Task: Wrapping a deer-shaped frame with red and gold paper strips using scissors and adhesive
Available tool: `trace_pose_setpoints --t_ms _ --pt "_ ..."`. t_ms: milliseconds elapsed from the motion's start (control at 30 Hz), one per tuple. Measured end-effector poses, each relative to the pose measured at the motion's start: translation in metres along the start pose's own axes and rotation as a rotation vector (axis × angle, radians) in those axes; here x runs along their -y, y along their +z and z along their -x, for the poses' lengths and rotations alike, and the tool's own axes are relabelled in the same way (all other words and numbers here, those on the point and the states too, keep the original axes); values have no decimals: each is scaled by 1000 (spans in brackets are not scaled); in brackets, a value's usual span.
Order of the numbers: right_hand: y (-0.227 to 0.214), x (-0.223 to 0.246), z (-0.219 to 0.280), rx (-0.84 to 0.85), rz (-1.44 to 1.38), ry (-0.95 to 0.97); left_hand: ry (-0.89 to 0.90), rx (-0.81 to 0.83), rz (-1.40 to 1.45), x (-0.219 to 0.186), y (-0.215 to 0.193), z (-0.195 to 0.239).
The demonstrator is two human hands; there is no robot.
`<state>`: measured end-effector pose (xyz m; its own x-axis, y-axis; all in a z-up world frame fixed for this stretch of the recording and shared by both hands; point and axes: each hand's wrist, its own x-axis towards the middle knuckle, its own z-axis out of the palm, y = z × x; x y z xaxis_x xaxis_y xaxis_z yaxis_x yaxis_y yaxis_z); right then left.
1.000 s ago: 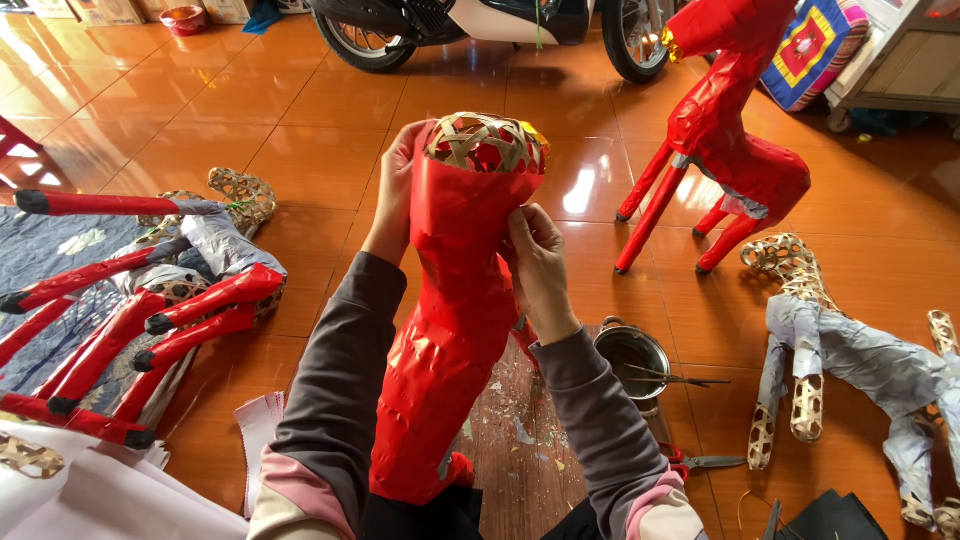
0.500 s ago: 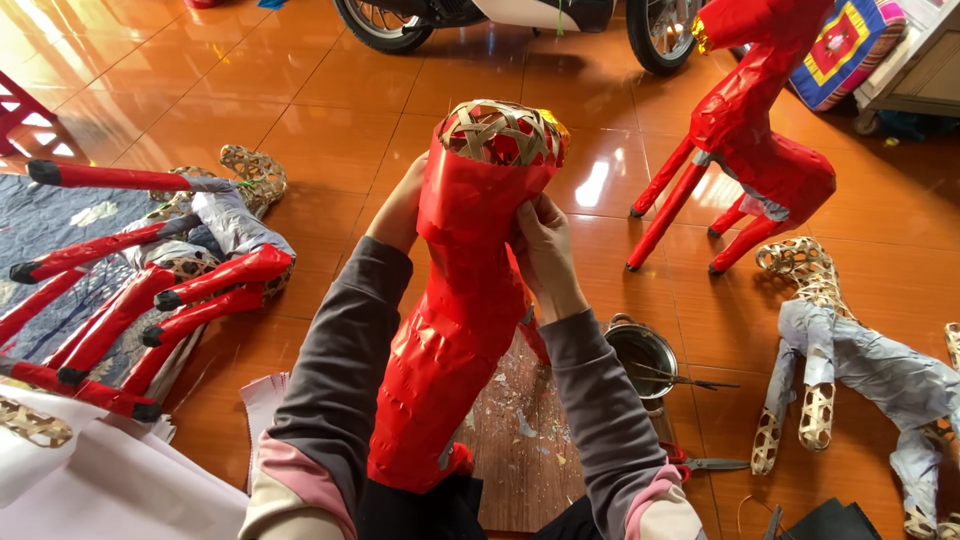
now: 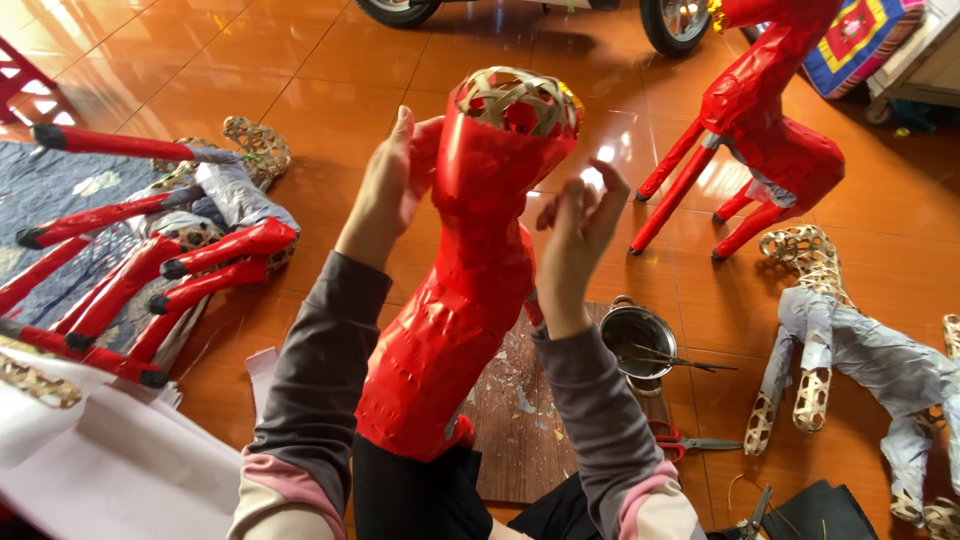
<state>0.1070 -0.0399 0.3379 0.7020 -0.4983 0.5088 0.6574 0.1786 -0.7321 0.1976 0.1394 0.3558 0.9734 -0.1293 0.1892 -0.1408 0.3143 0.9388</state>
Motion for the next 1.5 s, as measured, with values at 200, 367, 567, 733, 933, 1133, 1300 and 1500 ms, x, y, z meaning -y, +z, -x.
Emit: trace_pose_setpoints --t_ms 200,367,567,733,933,1133,1300,1500 --pt "38 -14 -9 -95 -82 34 0 23 93 -27 43 39" --pt "38 -16 -24 -209 -69 155 -88 55 86 -20 33 32" --pt "21 21 -13 -132 -361 541 -141 188 262 -11 14 17" --pt "-10 -40 47 -7 37 146 -39 147 371 65 -15 -32" --pt "12 -48 72 331 517 -112 100 225 285 71 -6 -12" --pt "-10 -88 64 372 425 -68 72 170 14 57 -13 -8" --pt "-30 -48 47 126 -121 328 61 317 -152 75 -58 2" --pt "-187 -187 18 513 505 574 -197 -138 190 83 -148 195"
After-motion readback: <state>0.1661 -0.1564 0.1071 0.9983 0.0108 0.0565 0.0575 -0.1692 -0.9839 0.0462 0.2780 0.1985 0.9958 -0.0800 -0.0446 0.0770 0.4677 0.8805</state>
